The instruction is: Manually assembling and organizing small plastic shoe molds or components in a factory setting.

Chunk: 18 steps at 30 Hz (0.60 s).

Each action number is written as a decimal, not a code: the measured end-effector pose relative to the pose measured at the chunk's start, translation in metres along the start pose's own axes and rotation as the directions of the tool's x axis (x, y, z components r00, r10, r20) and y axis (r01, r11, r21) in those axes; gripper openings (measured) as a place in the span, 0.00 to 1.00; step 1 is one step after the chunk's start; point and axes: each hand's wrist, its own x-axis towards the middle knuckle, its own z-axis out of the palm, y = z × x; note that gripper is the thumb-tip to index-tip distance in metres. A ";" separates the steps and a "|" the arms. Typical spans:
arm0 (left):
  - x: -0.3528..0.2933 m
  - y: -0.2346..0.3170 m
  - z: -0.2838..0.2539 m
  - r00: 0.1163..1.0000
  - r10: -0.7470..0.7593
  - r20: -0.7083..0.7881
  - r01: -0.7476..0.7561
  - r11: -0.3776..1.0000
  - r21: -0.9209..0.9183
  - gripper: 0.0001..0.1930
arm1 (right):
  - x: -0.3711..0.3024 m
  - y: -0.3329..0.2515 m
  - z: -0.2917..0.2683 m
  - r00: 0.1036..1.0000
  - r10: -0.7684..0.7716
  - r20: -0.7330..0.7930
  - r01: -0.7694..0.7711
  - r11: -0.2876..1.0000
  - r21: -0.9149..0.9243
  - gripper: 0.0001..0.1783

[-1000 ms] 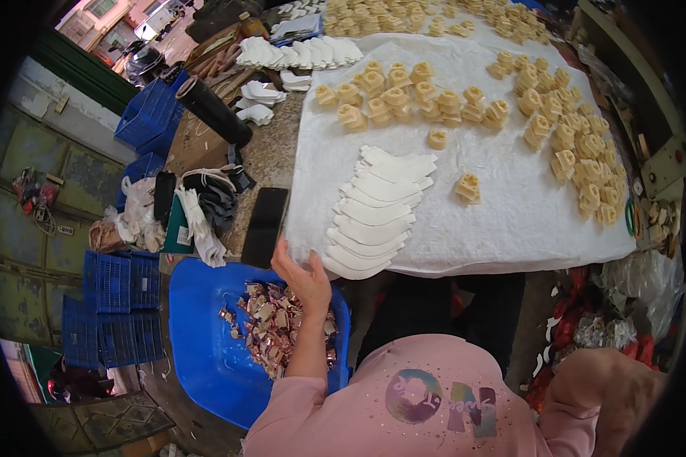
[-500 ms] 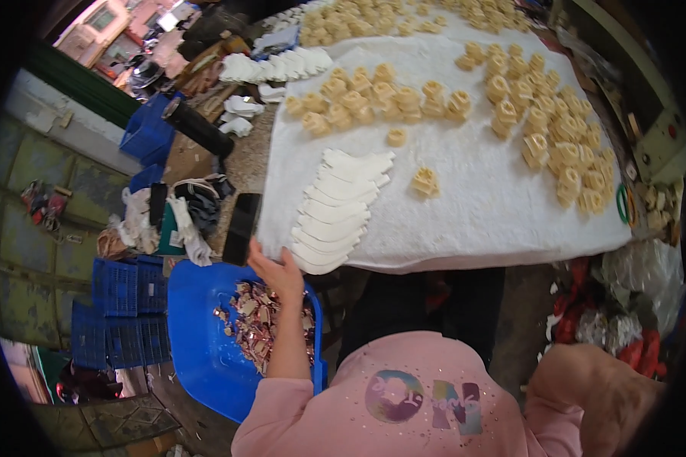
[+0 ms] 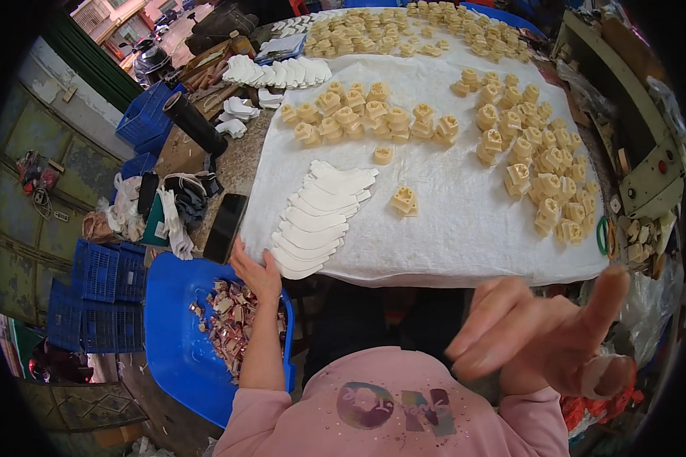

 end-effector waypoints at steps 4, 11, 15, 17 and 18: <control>0.000 -0.003 -0.005 0.999 -0.027 0.039 0.027 0.999 -0.019 0.33 | -0.030 -0.023 -0.016 0.974 -0.098 0.205 0.083 0.993 0.079 0.40; 0.003 -0.004 0.002 0.999 0.040 0.016 -0.039 0.999 -0.014 0.32 | -0.031 -0.035 -0.003 0.984 -0.112 0.138 0.117 0.993 -0.027 0.38; -0.007 -0.012 0.001 0.997 0.075 0.010 -0.074 0.997 -0.032 0.31 | -0.010 -0.024 0.028 0.986 -0.121 0.113 0.122 0.993 0.001 0.37; -0.007 -0.009 0.001 0.998 0.061 0.012 -0.061 0.998 -0.021 0.30 | -0.001 -0.013 0.016 0.986 -0.126 0.109 0.127 0.992 0.001 0.36; -0.006 -0.008 0.002 0.999 0.048 0.020 -0.048 0.999 -0.010 0.30 | 0.000 -0.005 0.017 0.986 -0.127 0.105 0.128 0.992 -0.002 0.36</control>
